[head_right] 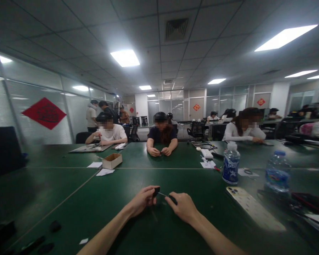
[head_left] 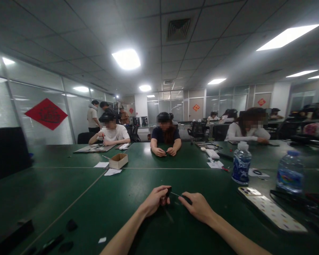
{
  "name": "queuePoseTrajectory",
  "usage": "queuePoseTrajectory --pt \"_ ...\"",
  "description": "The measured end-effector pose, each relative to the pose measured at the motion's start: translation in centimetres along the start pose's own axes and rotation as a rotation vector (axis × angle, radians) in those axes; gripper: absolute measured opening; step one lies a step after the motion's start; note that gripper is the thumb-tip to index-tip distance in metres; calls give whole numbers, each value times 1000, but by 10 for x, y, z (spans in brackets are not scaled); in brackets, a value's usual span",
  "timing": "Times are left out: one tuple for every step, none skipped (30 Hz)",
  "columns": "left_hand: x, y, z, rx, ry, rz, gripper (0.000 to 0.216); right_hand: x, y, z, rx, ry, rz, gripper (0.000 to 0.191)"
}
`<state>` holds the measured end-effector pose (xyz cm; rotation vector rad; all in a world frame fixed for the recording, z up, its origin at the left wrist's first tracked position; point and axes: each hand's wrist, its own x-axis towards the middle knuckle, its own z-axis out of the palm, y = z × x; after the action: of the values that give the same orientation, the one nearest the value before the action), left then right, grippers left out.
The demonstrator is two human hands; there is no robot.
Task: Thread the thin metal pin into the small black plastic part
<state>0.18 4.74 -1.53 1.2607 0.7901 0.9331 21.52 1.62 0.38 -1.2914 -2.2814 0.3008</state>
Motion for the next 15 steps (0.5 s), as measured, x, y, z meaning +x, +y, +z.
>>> queuePoseTrajectory --pt "0 1 -1 -19 -9 -7 50 0 0 0 4 -1 5 42" --pt "-1 2 -1 -37 -22 -14 54 0 -1 -1 7 -4 11 42" --pt "-1 3 -1 -48 -34 -20 58 0 -1 -1 10 -6 17 42" --pt "-2 4 -2 -51 -46 -23 62 0 -1 -1 12 -7 21 41" --pt "-3 5 -2 -44 -57 -24 64 0 -1 -1 17 -8 22 41" --pt "-3 5 -2 -28 -63 -23 65 0 -1 -1 23 -8 21 40" --pt "-4 5 -2 -4 -64 -18 64 0 -1 -1 29 -10 16 40" --pt "-4 5 -2 25 -59 -11 61 0 -1 -1 35 -12 6 40" --pt "-3 4 -2 56 -49 0 58 0 -1 -1 38 -12 -5 40" --pt "-3 3 -1 84 -37 9 54 0 -1 -1 38 -11 -16 41" --pt "-3 2 -1 106 -20 18 53 -1 -1 -1 33 -10 -25 41" --pt "-2 1 -1 120 -3 26 54 -1 -1 -1 26 -10 -33 41" --pt "-2 0 0 127 9 33 56 -1 0 -1 19 -11 -38 41" --pt "-1 0 0 129 20 38 59 -1 0 -1 12 -11 -40 41" --pt "-1 0 1 130 32 43 60 -1 0 0 6 -10 -42 41"
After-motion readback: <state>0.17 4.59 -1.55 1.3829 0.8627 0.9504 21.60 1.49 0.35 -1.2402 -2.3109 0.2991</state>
